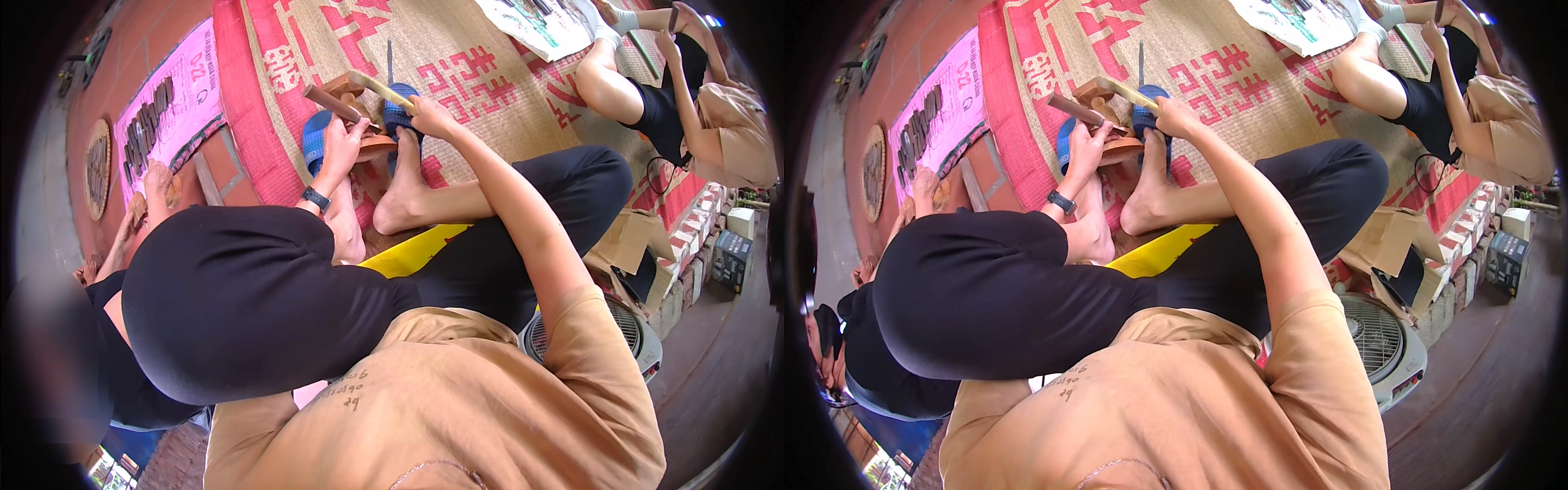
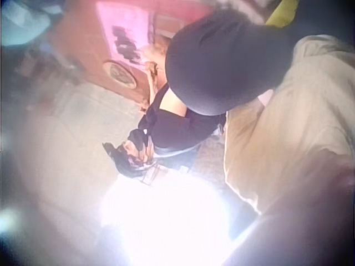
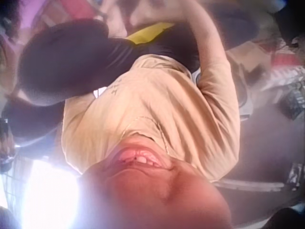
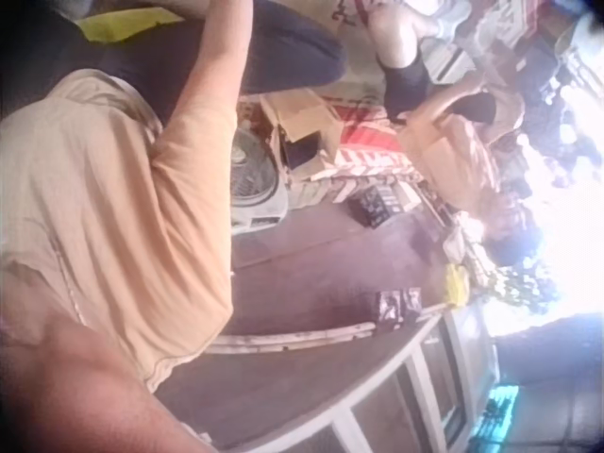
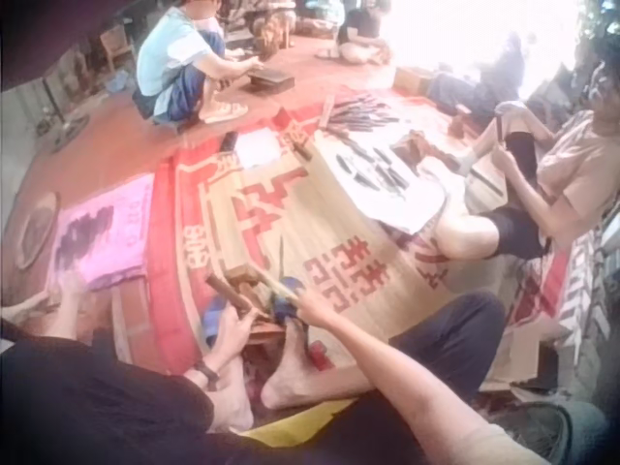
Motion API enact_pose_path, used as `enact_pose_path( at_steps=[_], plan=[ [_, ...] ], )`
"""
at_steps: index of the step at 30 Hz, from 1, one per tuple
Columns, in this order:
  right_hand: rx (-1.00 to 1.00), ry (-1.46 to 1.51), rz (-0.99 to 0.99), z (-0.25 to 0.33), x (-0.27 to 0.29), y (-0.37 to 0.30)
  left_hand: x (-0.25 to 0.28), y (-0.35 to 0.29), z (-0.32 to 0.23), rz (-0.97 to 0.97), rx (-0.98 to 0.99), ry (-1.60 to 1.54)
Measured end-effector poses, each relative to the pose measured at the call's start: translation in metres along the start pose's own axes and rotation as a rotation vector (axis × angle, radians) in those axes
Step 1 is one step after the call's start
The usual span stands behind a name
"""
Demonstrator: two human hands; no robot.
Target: The person sits on a mat and carves a small wooden object using a chisel and a wooden mallet. They hold the wood between their feet and repeatedly strike the chisel to shape the piece.
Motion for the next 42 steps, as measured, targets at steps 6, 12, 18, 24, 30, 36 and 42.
enact_pose_path(
  at_steps=[6, 12, 18, 24, 30, 36, 42],
  plan=[
    [-0.014, 0.065, -0.013, -0.005, -0.003, 0.006, 0.004, -0.007, -0.016, -0.039, -0.003, -0.06],
    [-0.071, 0.49, -0.219, -0.032, 0.022, 0.0, 0.042, -0.019, -0.045, -0.278, -0.134, -0.214],
    [0.09, 0.717, -0.255, 0.024, 0.13, -0.03, 0.048, -0.019, -0.041, -0.209, -0.072, -0.137],
    [0.261, 0.199, -0.37, 0.056, 0.19, -0.047, 0.038, -0.013, -0.021, -0.08, -0.01, -0.01],
    [0.23, 0.266, -0.242, 0.049, 0.151, -0.067, 0.026, -0.014, -0.029, -0.015, -0.012, 0.108],
    [0.223, 0.196, -0.266, 0.045, 0.152, -0.063, 0.014, -0.016, -0.038, -0.005, -0.013, 0.272],
    [0.205, 0.206, -0.279, 0.046, 0.161, -0.07, 0.004, -0.011, -0.049, 0.009, -0.045, 0.394]
  ],
)
Point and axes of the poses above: each hand's wrist, its own y-axis towards the middle knuckle, its own x-axis out of the back of the hand, z = x × y, the point moved 7 cm from there along y, towards the middle knuckle, and after that the axes turned 15 degrees about -y, right-handed, at the moved point
